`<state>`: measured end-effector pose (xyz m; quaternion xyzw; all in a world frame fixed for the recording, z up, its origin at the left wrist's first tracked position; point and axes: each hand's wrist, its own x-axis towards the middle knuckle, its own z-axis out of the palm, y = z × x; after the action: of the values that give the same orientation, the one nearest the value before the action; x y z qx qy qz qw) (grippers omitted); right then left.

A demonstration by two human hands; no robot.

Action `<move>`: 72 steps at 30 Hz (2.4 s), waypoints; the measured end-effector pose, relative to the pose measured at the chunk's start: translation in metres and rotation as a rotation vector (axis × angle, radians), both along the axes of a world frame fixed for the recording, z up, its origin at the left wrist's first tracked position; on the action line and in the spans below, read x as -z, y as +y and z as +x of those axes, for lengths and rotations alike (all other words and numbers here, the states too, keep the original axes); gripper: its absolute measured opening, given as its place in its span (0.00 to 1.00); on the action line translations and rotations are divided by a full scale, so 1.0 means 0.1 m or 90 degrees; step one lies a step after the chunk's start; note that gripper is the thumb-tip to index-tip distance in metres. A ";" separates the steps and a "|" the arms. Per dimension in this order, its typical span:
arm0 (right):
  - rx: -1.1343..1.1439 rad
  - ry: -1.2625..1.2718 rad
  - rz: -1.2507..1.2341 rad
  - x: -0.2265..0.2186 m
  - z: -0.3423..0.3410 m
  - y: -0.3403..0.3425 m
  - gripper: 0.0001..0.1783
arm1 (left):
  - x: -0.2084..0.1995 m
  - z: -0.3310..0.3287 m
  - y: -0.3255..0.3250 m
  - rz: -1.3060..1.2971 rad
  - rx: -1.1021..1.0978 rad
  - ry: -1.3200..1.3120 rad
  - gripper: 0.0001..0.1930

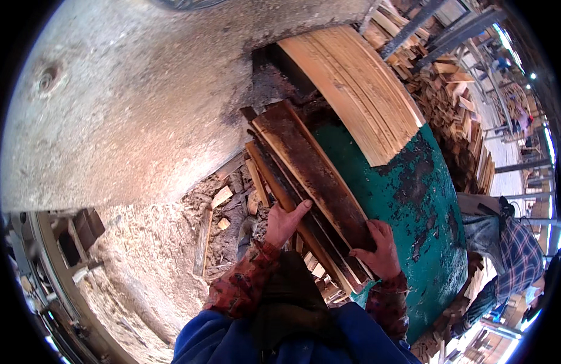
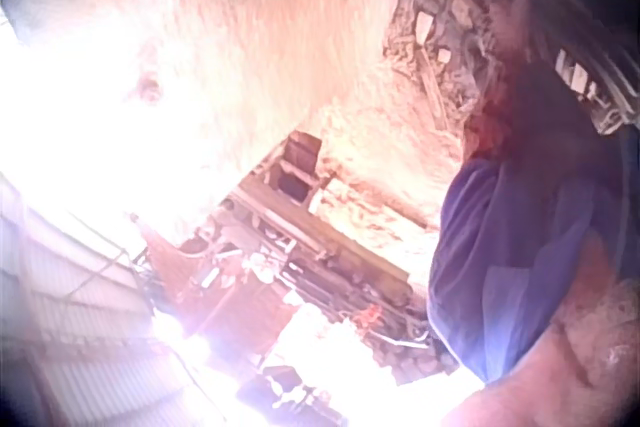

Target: The person repeatedly picks up wooden planks from a green workbench and stacks them onto a metal rack. The person handles the planks one by one, aligning them on the rack before returning to the workbench to retrieve more.

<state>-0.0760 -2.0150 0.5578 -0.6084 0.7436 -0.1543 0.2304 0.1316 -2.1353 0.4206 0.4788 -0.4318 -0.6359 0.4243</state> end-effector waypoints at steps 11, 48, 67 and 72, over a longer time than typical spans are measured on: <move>0.010 0.013 -0.028 0.13 0.26 0.00 0.43 | -0.26 0.07 -0.02 0.105 0.022 -0.008 0.31; 0.091 0.054 -0.125 0.21 0.59 -0.06 0.31 | -0.18 0.00 0.00 0.037 -0.018 -0.009 0.20; 0.048 0.022 -0.097 0.06 0.52 -0.17 0.30 | -0.11 0.04 -0.02 0.058 -0.017 -0.074 0.28; -0.009 0.003 -0.075 -0.13 0.39 -0.33 0.28 | 0.02 0.04 -0.01 0.049 -0.016 -0.067 0.29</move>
<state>-0.0373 -2.0484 0.5708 -0.6267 0.7292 -0.1951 0.1936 0.1353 -2.1363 0.4184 0.5331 -0.4225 -0.6205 0.3903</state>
